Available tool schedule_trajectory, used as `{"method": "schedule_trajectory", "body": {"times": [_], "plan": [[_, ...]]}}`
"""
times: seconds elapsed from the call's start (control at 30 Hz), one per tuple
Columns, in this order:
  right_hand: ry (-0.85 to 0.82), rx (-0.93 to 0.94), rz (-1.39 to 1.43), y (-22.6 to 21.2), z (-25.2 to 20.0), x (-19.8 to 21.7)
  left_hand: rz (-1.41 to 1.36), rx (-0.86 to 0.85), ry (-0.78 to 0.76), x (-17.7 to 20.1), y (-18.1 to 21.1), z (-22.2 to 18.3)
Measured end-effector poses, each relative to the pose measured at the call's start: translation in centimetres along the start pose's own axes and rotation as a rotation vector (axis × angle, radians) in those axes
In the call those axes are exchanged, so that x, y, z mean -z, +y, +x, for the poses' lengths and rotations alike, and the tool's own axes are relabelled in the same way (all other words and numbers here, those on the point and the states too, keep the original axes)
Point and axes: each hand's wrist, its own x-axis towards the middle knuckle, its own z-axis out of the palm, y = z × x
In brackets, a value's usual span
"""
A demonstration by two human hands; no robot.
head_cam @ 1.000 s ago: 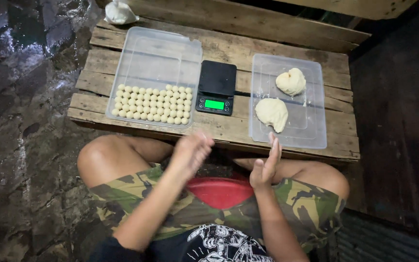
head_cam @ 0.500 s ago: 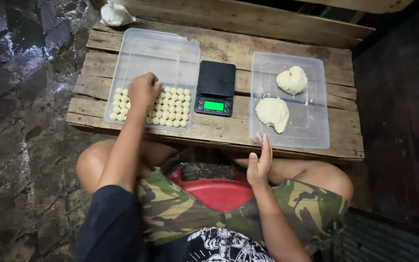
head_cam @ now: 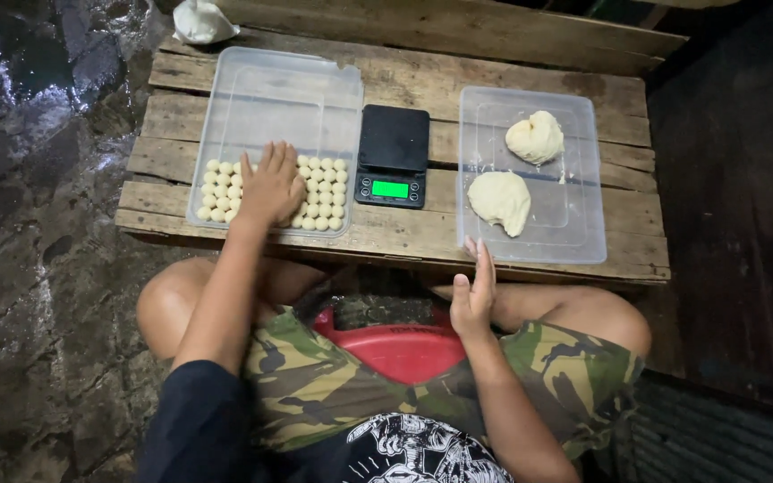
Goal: Portioning dough into small pieces, weighing them on a digital scale for uniformity, and rolling them into small balls.
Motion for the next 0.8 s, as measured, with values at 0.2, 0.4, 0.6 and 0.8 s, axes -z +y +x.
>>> {"method": "schedule_trajectory", "body": {"times": [0.2, 0.4, 0.6, 0.8], "plan": [[0.023, -0.002, -0.276, -0.4, 2.0, 3.7, -0.138, -0.027, 0.216, 1.8, 4.3, -1.6], [0.129, -0.191, -0.468, 0.7, 5.0, 8.9, -0.343, -0.456, 0.124, 2.2, 12.9, -5.5], [-0.097, -0.199, -0.964, 6.3, 5.5, 9.3, -0.474, -0.739, -0.125, -2.6, 20.1, -8.0], [-0.030, -0.087, -1.002, 9.9, 5.3, 7.2, -0.381, -0.743, 0.149, -5.2, 27.0, -3.2]]}}
